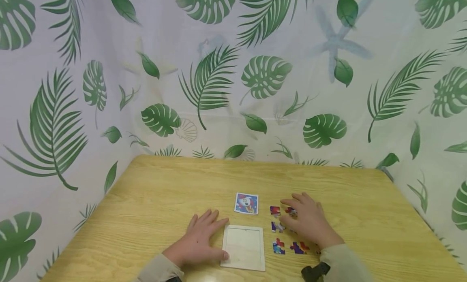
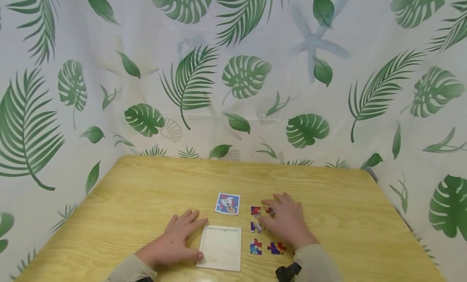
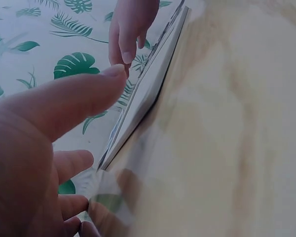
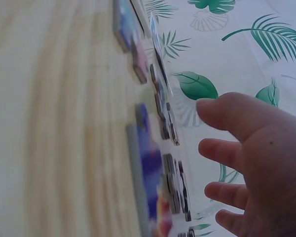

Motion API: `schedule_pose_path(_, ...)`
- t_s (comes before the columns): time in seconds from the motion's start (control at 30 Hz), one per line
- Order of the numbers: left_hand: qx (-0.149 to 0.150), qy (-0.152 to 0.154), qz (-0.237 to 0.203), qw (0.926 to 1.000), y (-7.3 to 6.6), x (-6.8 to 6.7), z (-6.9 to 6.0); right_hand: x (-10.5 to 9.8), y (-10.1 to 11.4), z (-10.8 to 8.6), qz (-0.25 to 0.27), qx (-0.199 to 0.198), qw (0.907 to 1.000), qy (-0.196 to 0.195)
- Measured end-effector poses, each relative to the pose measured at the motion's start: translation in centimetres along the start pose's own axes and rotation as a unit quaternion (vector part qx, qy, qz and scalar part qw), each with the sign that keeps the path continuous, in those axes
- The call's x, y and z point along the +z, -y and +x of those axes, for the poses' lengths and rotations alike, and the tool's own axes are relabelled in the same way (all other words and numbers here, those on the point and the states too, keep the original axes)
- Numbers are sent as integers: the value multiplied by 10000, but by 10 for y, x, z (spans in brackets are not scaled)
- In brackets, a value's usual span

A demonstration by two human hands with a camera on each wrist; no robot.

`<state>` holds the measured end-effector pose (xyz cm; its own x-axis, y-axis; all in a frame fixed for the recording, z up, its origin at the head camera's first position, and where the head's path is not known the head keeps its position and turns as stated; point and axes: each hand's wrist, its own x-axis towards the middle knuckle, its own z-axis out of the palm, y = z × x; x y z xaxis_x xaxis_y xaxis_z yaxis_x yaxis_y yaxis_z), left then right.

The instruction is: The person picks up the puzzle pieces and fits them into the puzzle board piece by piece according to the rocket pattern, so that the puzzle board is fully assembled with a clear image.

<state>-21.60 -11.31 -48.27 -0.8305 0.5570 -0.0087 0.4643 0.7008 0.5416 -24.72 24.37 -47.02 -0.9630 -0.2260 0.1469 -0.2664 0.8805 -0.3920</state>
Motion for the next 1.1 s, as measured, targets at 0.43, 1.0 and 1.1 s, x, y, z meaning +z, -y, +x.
schedule_pose_path(0.43, 86, 273, -9, 9996, -1, 0, -8, 9, 3, 11, -118, 51, 9998, 132)
schedule_pose_path(1.0, 236, 317, 90, 9992, 3, 2, -8, 20, 1, 13, -220, 122, 9997, 31)
schedule_pose_path(1.1, 273, 278, 115, 9992, 1, -4, -3, 15, 0, 19, -347, 20, 9994, -52)
